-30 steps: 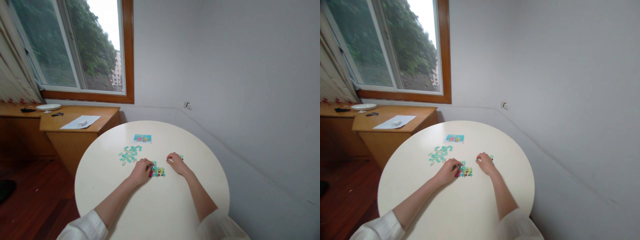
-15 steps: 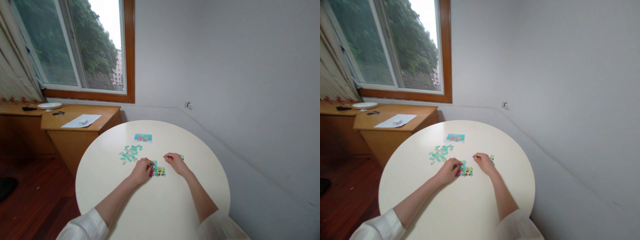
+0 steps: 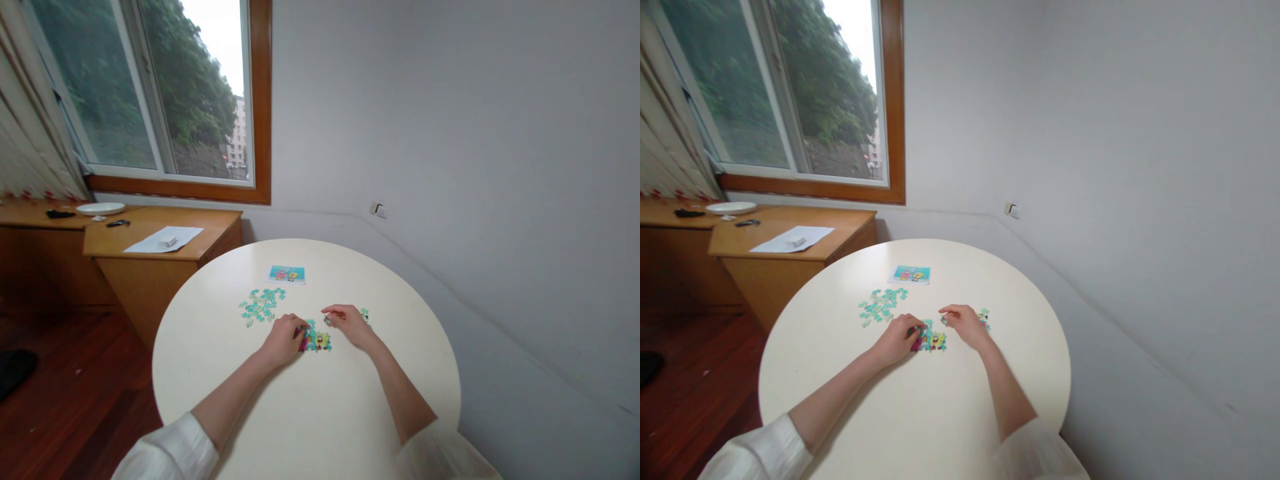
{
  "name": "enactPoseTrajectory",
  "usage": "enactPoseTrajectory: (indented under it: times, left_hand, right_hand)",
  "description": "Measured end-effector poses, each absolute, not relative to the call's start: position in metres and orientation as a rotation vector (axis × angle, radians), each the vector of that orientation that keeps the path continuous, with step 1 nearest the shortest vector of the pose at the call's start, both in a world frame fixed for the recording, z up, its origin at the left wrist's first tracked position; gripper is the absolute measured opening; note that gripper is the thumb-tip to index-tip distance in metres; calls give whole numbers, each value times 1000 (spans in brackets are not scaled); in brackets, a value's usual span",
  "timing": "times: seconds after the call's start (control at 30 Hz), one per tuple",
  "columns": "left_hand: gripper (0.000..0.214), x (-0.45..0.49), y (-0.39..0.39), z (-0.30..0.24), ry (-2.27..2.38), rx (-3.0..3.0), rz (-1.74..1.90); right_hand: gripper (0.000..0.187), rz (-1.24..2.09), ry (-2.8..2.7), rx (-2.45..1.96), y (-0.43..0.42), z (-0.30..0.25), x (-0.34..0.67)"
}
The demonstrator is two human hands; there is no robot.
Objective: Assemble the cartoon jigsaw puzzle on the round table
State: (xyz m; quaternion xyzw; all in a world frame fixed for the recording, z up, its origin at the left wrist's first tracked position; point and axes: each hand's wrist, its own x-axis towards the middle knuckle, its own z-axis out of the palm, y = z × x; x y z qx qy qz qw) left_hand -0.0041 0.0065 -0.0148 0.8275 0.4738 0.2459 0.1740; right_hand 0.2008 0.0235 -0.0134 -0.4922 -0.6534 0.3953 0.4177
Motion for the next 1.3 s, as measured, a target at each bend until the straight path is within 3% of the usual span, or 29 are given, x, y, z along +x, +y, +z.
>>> enactPoseTrajectory:
  times: [0.43, 0.9, 1.13, 1.3]
  left_hand:
    - [21, 0, -4, -4, 1219, 2323, 691]
    - [27, -1, -1, -13, 1251, 2363, 639]
    - [24, -2, 4, -12, 1322, 2338, 690]
    - [23, -3, 6, -13, 1359, 2326, 681]
  right_hand:
    - [16, 1026, -1600, -1290, 24, -15, 198]
    - [14, 880, -1725, -1320, 22, -12, 198]
    - [22, 1120, -1635, -1227, 16, -5, 192]
    - [17, 1283, -1594, -1203, 7, 3, 187]
